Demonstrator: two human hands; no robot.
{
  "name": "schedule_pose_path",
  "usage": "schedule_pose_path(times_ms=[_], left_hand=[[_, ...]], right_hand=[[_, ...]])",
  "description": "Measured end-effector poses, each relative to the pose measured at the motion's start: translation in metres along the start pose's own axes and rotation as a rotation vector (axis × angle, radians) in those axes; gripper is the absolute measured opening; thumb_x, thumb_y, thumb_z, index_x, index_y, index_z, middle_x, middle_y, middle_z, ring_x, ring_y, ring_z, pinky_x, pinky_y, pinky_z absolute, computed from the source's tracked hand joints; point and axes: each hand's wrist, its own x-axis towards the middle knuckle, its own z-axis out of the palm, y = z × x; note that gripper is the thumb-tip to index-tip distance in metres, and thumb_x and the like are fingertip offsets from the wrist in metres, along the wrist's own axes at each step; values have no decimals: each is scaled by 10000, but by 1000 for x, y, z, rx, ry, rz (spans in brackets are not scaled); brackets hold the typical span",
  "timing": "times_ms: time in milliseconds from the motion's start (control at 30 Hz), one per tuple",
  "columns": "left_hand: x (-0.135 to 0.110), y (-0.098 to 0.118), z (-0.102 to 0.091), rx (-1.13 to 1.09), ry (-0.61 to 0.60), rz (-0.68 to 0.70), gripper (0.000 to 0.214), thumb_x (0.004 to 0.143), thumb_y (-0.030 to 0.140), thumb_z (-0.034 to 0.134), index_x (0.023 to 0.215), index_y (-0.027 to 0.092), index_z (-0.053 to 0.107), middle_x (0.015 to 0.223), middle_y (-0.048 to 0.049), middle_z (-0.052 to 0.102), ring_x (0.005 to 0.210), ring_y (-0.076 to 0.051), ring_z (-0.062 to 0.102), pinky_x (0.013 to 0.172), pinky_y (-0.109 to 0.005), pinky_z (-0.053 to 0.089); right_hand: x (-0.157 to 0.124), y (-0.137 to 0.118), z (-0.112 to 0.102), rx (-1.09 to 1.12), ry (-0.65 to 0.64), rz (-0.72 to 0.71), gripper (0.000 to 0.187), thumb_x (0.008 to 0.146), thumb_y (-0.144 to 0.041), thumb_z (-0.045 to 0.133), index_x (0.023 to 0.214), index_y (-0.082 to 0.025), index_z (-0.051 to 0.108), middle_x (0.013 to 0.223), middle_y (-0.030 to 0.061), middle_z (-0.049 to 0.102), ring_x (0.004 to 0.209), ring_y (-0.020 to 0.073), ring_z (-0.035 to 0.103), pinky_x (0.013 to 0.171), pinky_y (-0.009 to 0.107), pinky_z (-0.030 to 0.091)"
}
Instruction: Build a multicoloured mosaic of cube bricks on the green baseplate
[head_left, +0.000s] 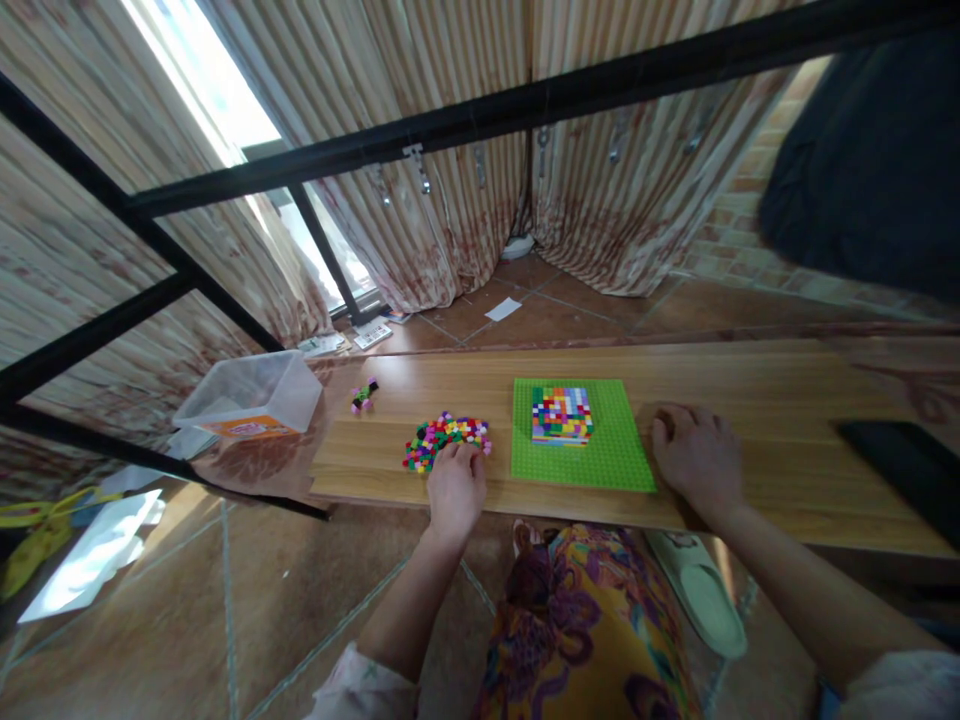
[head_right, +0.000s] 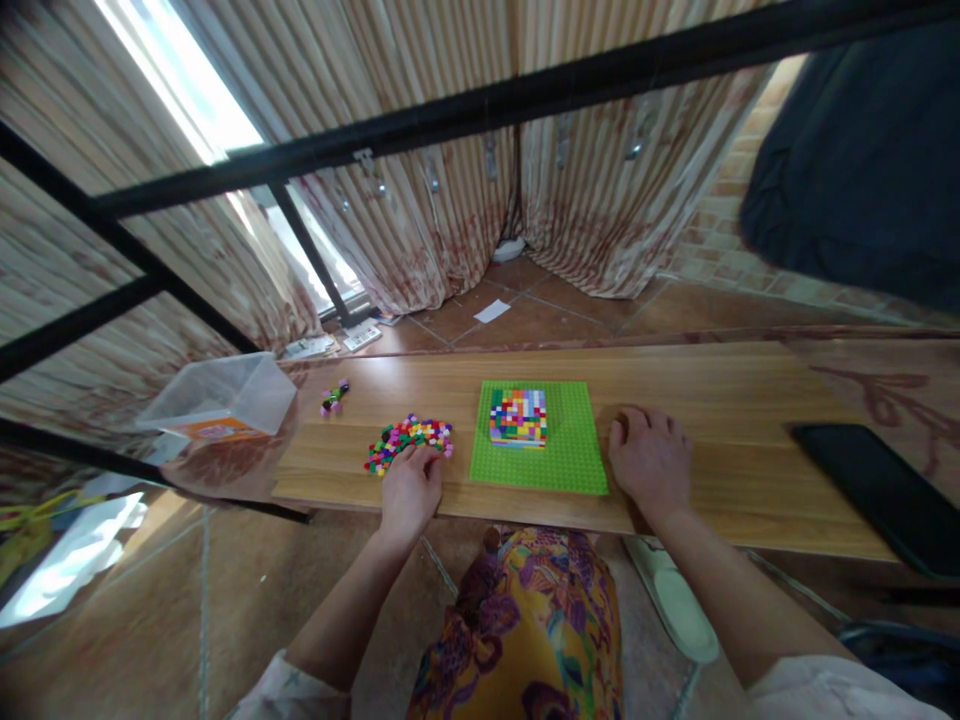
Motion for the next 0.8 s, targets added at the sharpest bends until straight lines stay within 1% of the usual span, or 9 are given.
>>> schedule_pose_path(times_ms=[67,133,200,267,400,467,533,633,800], left_hand=[[0,1,-1,-68,2,-30,154,840,153,493,807,190,640,822,-51,616,798,-181,583,723,-285,443],[1,4,-2,-209,29,-41,167,841,141,491,854,190,650,844,-45,625,787,-164,590,727,-276,451],[4,12,-2,-367,72,-20,191,846,131,487,910,187,658,892,-48,635,818,-153,596,755,-272,460],[8,23,-2,-476,100,9,210,847,115,482,929,181,664,905,-51,637,830,-147,597,758,-266,465],[14,45,2,-575,88,39,197,857,128,488,905,181,672,836,-34,645,767,-134,599,678,-241,462],[15,53,6,-615,85,68,179,863,149,497,916,185,664,837,-28,658,775,-132,609,679,-238,468],[17,59,10,-628,95,114,160,868,165,507,921,189,655,861,-25,672,809,-135,619,715,-246,477],[19,64,16,-570,127,180,142,874,184,517,930,199,647,890,-26,685,853,-145,625,762,-266,478],[23,68,25,-432,214,247,116,867,187,543,903,210,650,859,-25,683,844,-157,616,760,-279,468]], right_hand=[[0,0,0,4,0,4,354,912,-319,380,1072,-134,636,1060,150,643,929,294,545,764,378,380],[1,0,0,8,-2,8,353,911,-319,382,1075,-134,635,1064,149,641,928,294,545,764,377,378],[1,-1,0,11,-7,10,352,911,-314,382,1077,-133,634,1060,147,642,922,290,548,765,375,377],[1,-1,-2,12,-11,12,350,913,-309,381,1075,-131,634,1060,148,642,924,290,549,766,375,376],[0,-3,-4,15,-11,9,345,916,-306,379,1079,-136,630,1085,144,637,933,291,547,768,376,377],[0,-3,-4,16,-8,8,343,917,-307,378,1076,-138,631,1083,143,639,932,291,546,768,377,377],[0,-2,-3,18,-7,12,341,917,-308,379,1066,-139,635,1070,143,643,930,293,545,762,378,376],[1,-1,0,22,-5,16,337,917,-309,379,1059,-146,637,1060,140,646,934,293,542,760,378,375],[1,0,1,36,-1,16,333,919,-302,379,1074,-145,629,1089,132,639,962,286,532,790,377,368]])
